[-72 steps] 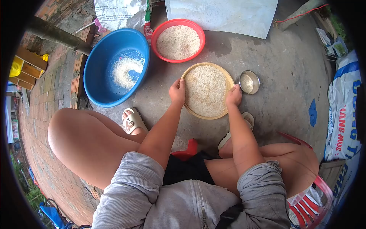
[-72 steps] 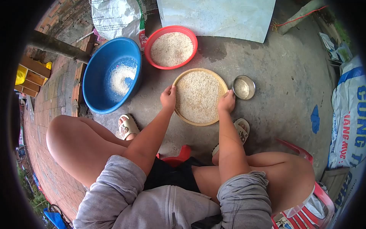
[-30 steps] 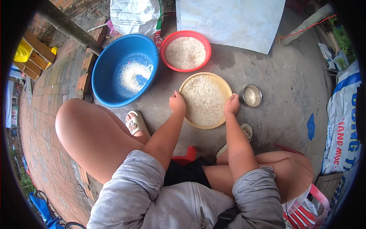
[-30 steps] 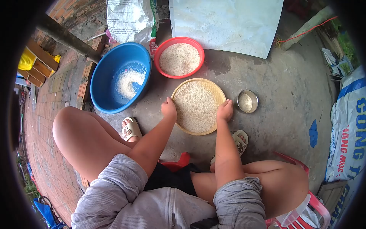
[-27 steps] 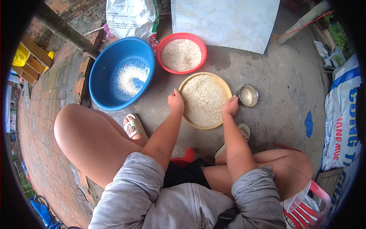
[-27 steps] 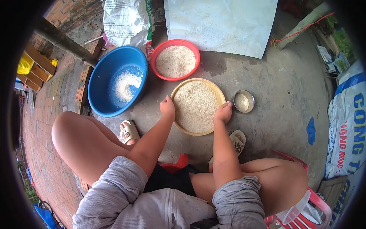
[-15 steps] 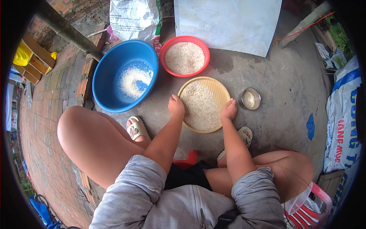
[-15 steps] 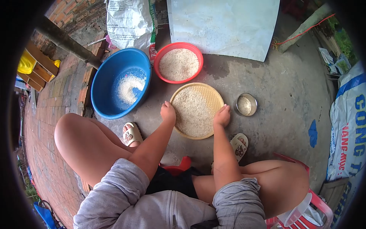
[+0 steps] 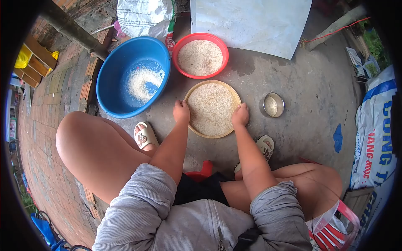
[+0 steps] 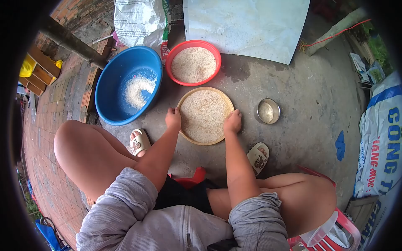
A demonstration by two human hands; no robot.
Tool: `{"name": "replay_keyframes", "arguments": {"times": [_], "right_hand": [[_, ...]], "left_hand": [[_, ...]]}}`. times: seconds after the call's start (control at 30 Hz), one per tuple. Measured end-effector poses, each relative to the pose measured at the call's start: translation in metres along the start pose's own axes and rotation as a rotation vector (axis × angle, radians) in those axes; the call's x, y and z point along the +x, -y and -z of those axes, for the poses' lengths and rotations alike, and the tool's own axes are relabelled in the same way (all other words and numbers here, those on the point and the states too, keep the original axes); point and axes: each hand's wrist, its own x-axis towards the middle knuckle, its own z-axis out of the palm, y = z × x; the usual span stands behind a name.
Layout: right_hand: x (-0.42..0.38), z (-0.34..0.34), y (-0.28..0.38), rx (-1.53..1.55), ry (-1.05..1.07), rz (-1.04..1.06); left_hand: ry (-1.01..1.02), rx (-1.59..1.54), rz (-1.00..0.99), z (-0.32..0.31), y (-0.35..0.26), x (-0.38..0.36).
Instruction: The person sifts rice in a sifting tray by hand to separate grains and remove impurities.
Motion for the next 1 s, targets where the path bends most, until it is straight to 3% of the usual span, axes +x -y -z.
{"name": "replay_keyframes", "arguments": {"times": [0.23,0.3,0.33,0.4,0.43,0.5,0.53,0.6,0.8,1.0], "right_hand": [[0.004,0.002,-0.001,-0.038,0.031,-0.057],[0.006,0.007,-0.001,-0.051,0.090,-0.077],[0.007,0.007,-0.001,-0.051,0.090,-0.078],[0.008,0.008,-0.003,-0.050,0.079,-0.055],[0.008,0.007,-0.003,-0.052,0.080,-0.055],[0.009,0.007,0.000,-0.065,0.046,-0.074],[0.010,0.009,0.001,-0.064,0.046,-0.075],[0.011,0.012,0.004,0.011,0.010,-0.035],[0.016,0.015,0.006,0.118,-0.018,0.030],[0.018,-0.002,0.001,0.201,-0.041,0.165]], "left_hand": [[0.030,0.038,-0.032,-0.002,-0.004,-0.003],[-0.163,0.160,-0.080,-0.001,-0.015,-0.015],[-0.162,0.161,-0.080,0.000,-0.021,-0.019],[-0.244,0.216,-0.417,0.000,-0.031,-0.024],[-0.243,0.216,-0.416,-0.004,-0.033,-0.025],[0.099,-0.022,-0.590,-0.010,-0.042,-0.022],[0.099,-0.021,-0.591,-0.014,-0.046,-0.022],[0.302,0.033,-0.757,-0.019,-0.053,-0.023],[0.377,0.226,-0.906,-0.026,-0.057,-0.028],[0.415,0.356,-0.903,-0.033,-0.044,-0.023]]}}
